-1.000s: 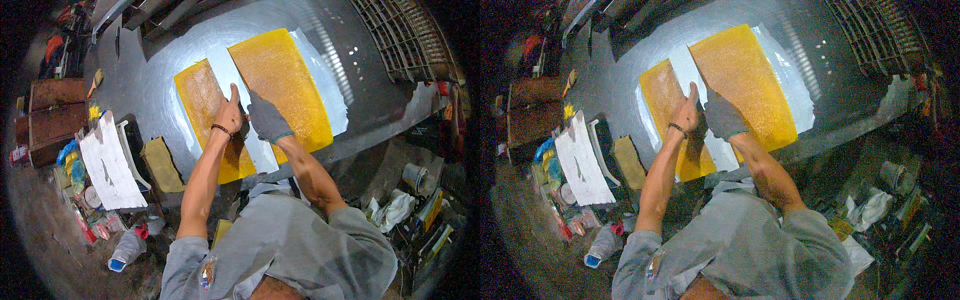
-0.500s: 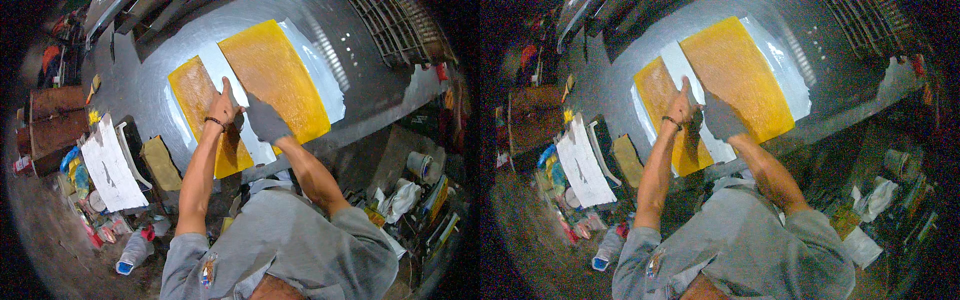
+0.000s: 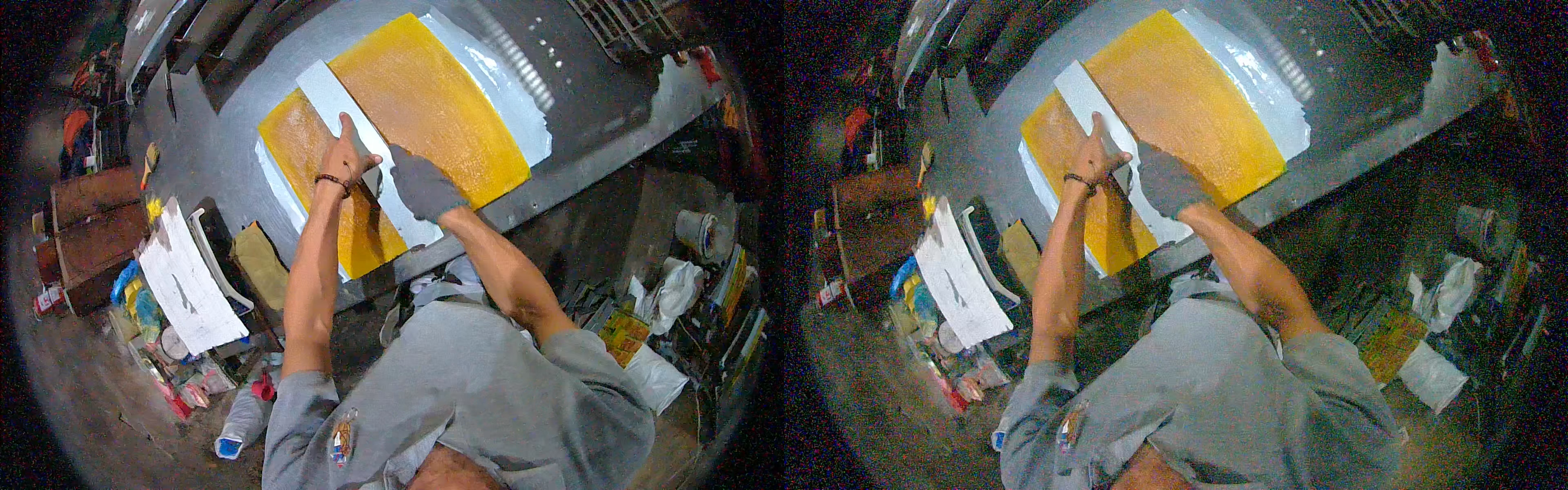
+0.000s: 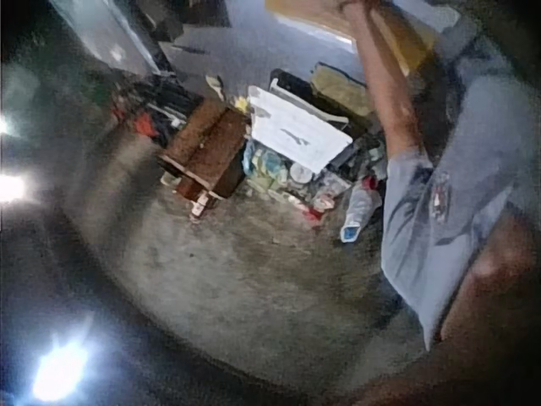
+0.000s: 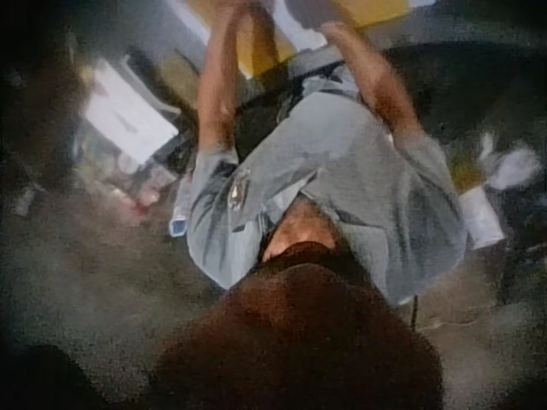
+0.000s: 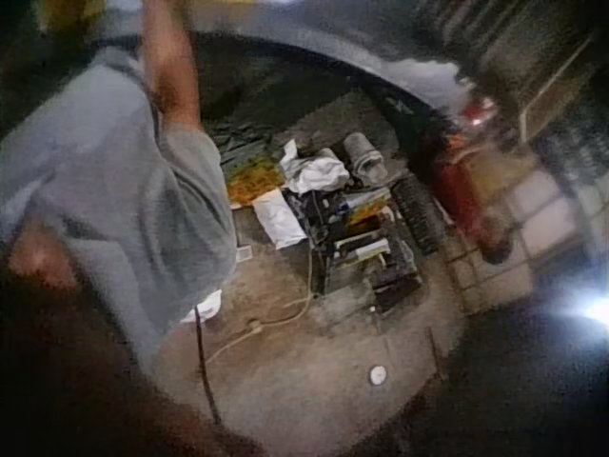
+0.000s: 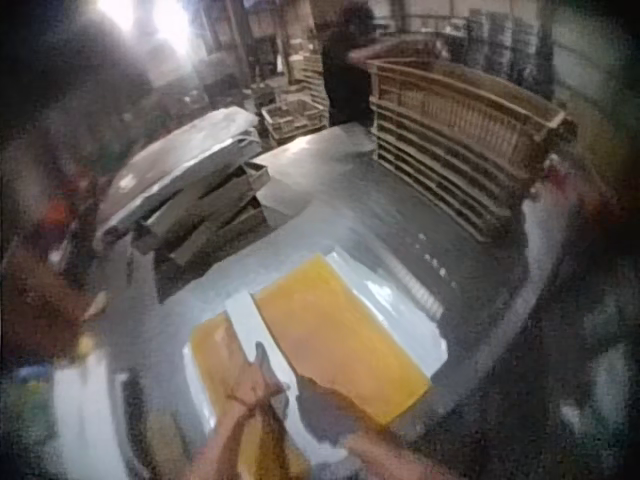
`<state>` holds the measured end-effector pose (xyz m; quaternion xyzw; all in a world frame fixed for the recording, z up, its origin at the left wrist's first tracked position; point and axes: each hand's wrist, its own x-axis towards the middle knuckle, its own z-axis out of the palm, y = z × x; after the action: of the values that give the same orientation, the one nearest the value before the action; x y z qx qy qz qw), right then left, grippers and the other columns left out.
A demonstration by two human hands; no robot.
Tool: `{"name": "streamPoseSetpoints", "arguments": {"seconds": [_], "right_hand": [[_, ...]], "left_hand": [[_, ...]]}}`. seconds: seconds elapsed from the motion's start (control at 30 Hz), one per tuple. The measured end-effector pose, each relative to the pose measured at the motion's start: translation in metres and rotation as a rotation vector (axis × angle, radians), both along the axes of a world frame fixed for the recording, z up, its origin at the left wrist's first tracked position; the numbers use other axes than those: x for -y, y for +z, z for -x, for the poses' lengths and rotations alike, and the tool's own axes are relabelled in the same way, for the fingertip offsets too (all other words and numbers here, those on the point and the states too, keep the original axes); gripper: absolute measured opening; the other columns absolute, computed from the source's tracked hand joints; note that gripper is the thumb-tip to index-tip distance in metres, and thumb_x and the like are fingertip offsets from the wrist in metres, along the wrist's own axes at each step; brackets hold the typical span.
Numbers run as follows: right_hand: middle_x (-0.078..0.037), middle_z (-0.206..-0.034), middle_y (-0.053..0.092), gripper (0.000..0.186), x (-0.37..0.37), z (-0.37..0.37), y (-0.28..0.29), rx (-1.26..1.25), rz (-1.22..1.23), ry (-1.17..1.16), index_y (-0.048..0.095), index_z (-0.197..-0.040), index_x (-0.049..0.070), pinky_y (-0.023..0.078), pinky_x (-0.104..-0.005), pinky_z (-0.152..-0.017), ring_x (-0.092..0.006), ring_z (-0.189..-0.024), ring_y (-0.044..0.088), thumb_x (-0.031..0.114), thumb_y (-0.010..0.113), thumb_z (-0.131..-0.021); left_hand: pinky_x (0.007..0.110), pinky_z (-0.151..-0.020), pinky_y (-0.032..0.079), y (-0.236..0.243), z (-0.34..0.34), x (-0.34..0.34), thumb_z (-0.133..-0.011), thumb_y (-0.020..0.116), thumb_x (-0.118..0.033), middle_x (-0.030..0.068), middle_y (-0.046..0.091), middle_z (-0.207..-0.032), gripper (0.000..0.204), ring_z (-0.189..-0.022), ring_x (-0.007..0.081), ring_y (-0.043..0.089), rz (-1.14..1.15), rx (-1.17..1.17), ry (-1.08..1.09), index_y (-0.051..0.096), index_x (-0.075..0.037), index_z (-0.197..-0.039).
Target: The person uses a knife to cut a yellow sheet placed on a white backing into multiple strips. After cutting, they lift the sheet and place it into a metal tray, then use a blue scraper to smooth the surface inside the tray.
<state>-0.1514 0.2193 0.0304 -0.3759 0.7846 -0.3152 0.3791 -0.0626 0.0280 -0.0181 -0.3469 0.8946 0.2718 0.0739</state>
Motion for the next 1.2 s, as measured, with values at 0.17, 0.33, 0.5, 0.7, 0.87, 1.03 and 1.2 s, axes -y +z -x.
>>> {"name": "streamPoseSetpoints", "arguments": {"seconds": [0.17,0.33,0.5,0.7,0.87,1.03,1.2], "right_hand": [[-0.032,-0.097,0.065,0.037,-0.036,-0.015,0.007,-0.074,0.072,-0.008,0.045,-0.130,-0.001,0.051,-0.0572,-0.075,-0.0485,-0.086,0.065,0.017,0.050,-0.098],[-0.031,-0.095,0.065,0.036,-0.071,-0.033,-0.010,-0.126,0.163,-0.041,0.046,-0.128,-0.001,0.049,-0.0577,-0.076,-0.0492,-0.088,0.064,0.017,0.051,-0.097],[-0.031,-0.094,0.065,0.037,-0.059,-0.018,0.011,0.069,0.028,-0.007,0.045,-0.128,-0.003,0.049,-0.0575,-0.079,-0.0477,-0.090,0.064,0.015,0.051,-0.097],[-0.030,-0.091,0.065,0.036,-0.110,-0.047,-0.007,-0.128,0.184,-0.037,0.045,-0.128,-0.003,0.050,-0.0552,-0.077,-0.0470,-0.088,0.065,0.015,0.050,-0.098],[-0.030,-0.101,0.064,0.039,-0.091,-0.033,0.001,-0.031,0.084,0.004,0.044,-0.132,-0.003,0.049,-0.0553,-0.078,-0.0477,-0.093,0.063,0.013,0.051,-0.097],[-0.029,-0.097,0.064,0.040,-0.129,-0.051,0.016,-0.070,0.088,-0.009,0.042,-0.133,-0.004,0.049,-0.0555,-0.076,-0.0483,-0.092,0.063,0.014,0.049,-0.098],[-0.030,-0.094,0.062,0.044,-0.134,-0.055,0.012,-0.015,0.043,0.000,0.040,-0.138,-0.002,0.049,-0.0537,-0.079,-0.0475,-0.090,0.061,0.013,0.049,-0.098]], "left_hand": [[0.049,-0.090,0.052,0.003,0.003,0.003,-0.068,0.089,-0.034,0.0387,0.063,-0.106,0.122,-0.106,0.0490,0.063,-0.018,0.024,0.000,0.012,-0.002,-0.156],[0.048,-0.093,0.052,0.000,-0.001,0.002,-0.069,0.089,-0.034,0.0411,0.060,-0.110,0.122,-0.111,0.0499,0.061,0.029,-0.027,-0.036,0.012,0.000,-0.156],[0.046,-0.093,0.052,0.011,0.005,0.001,-0.071,0.088,-0.034,0.0415,0.060,-0.113,0.121,-0.110,0.0489,0.062,0.061,0.053,-0.064,0.010,0.002,-0.155],[0.045,-0.087,0.054,0.014,0.004,-0.001,-0.073,0.087,-0.035,0.0394,0.063,-0.105,0.121,-0.101,0.0453,0.066,0.095,0.072,-0.084,0.007,0.003,-0.155],[0.045,-0.082,0.055,0.027,0.012,-0.008,-0.073,0.088,-0.035,0.0392,0.064,-0.105,0.123,-0.098,0.0420,0.068,0.002,0.094,-0.035,0.003,0.000,-0.157],[0.044,-0.095,0.052,0.022,0.006,-0.005,-0.074,0.088,-0.034,0.0415,0.057,-0.123,0.124,-0.114,0.0440,0.062,0.035,0.075,-0.061,0.002,-0.002,-0.157],[0.045,-0.097,0.050,0.000,0.001,0.005,-0.072,0.088,-0.036,0.0414,0.054,-0.127,0.126,-0.117,0.0462,0.060,0.001,-0.062,-0.092,0.002,-0.002,-0.157]]}}
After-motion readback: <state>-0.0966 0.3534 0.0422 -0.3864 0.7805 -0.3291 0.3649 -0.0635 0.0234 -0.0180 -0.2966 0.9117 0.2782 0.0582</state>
